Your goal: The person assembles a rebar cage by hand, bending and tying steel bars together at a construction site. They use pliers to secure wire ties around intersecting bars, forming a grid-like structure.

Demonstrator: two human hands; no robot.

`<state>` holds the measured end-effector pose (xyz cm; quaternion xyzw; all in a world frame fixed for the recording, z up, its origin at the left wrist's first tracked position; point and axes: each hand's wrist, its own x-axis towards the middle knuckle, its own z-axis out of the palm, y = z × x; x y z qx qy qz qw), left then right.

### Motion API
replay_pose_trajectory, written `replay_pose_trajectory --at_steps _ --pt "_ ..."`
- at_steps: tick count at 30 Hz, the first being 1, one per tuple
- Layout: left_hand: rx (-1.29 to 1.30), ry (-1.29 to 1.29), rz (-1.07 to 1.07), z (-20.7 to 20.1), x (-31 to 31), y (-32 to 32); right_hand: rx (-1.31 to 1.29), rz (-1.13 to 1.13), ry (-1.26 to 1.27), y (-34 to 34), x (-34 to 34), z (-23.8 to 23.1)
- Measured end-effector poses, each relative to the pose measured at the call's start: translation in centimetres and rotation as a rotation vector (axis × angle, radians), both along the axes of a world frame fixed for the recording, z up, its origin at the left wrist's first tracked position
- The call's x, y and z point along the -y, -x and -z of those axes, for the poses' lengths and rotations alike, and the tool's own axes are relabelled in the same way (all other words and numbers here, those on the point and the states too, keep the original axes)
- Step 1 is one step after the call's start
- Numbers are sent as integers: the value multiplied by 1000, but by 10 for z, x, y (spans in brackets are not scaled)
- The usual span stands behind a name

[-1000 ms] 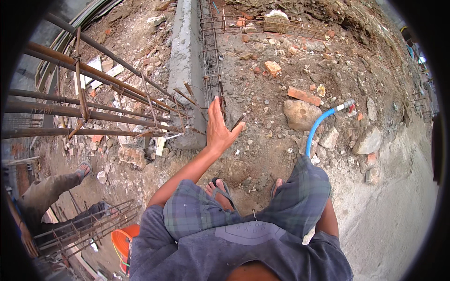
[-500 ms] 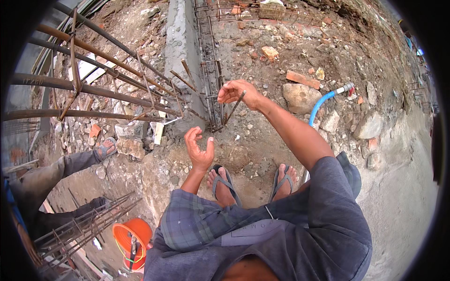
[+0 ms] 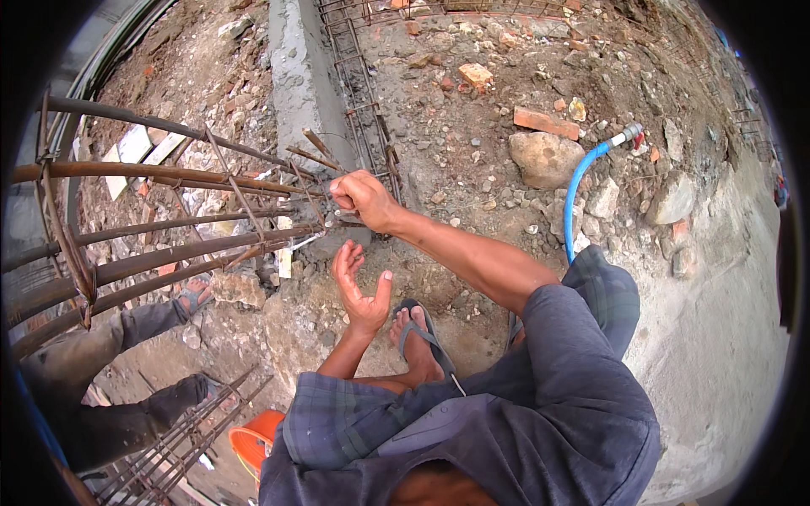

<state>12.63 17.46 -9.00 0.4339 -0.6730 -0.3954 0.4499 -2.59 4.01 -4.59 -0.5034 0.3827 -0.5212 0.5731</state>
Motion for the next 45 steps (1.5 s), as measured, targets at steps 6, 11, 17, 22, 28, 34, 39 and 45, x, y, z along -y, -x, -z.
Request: replay_pose_trajectory --at_steps 6,11,17,22,28,34,39,45 --pt "-10 -206 29 -4 18 54 157 48 -37 31 5 2" --pt "-346 -349 134 4 61 88 89 87 -33 62 -13 5" --pt "-126 -427 384 5 96 100 -596 55 -205 118 -30 -23" --pt "-68 -429 351 18 101 101 -1399 -556 -252 229 -101 -37" --pt "-41 -374 404 14 97 93 -1613 -257 -662 336 -287 30" --pt "-21 -531 395 -1 100 92 -1579 -195 -378 319 -493 122" --pt "-104 -521 373 13 100 95 -1781 -312 -145 332 -564 169" --pt "-143 -362 69 31 60 98 -1660 -395 28 329 -503 127"
